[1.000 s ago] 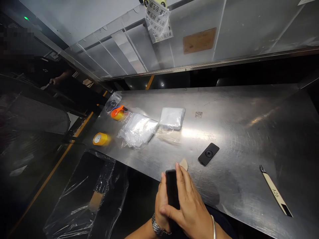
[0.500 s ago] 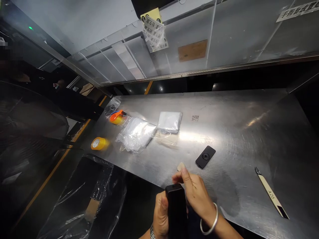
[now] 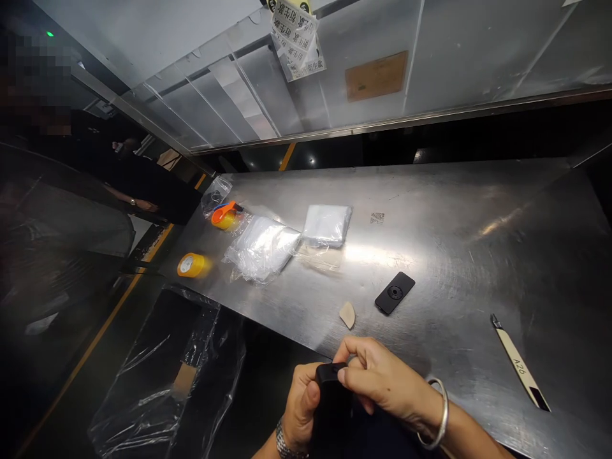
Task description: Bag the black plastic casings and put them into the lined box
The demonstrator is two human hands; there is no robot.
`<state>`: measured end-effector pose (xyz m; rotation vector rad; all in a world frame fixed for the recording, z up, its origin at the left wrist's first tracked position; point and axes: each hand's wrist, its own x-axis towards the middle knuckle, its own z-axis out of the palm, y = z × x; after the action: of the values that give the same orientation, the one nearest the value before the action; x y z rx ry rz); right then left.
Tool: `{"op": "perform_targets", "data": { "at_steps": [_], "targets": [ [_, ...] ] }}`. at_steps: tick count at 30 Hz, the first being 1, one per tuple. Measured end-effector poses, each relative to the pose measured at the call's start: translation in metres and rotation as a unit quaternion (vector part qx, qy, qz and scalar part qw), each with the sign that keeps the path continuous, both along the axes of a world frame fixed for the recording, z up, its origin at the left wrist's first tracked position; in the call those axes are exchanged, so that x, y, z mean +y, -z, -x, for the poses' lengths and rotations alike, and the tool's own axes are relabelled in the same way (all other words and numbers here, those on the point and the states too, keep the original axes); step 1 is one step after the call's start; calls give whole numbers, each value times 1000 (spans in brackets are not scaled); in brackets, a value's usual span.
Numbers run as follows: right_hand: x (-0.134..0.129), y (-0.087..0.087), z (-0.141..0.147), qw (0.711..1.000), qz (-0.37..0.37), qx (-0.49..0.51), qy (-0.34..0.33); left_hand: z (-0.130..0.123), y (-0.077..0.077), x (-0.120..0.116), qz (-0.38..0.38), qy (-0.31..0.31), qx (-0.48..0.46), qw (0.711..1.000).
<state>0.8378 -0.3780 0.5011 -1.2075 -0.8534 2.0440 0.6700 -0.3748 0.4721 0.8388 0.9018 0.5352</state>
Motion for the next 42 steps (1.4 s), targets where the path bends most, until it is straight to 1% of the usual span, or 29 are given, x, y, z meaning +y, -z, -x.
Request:
{"op": "perform_targets", "data": {
  "at_steps": [4,9,12,14,17,19,25,28,31,33,36,39,42],
  "targets": [
    [4,-2,2,998,39,43,-17,4,0,0,-4,7,-1,1000],
    [11,-7,6,998,53,17,-38,11,0,6,-50,17,12,999],
    [14,-4,12,997,64,14,-45,16,3,13,-60,27,7,998],
    [16,-1,17,997,66,0,-34,21,5,21,-73,45,15,996],
    [26,3,30,998,55,-16,-11,33,8,40,-106,79,32,991],
    [36,3,42,998,55,-16,-12,45,9,56,-119,97,27,988],
    [79,-6,90,999,23,-36,19,96,10,112,-154,136,26,978],
    [100,-8,111,999,35,-24,-12,122,13,138,-140,171,1,975],
    [115,-9,129,998,22,-33,-45,144,18,159,-106,228,-40,967],
    [122,-12,139,998,15,-37,-55,155,20,169,-80,264,-61,959],
    [129,-17,152,997,15,-39,-59,165,21,181,-42,307,-76,948],
    [133,-23,161,997,16,-50,-55,169,22,186,-24,345,-75,935],
    [134,-23,167,997,27,-42,-52,170,24,187,-12,361,-81,929]
  ]
}}
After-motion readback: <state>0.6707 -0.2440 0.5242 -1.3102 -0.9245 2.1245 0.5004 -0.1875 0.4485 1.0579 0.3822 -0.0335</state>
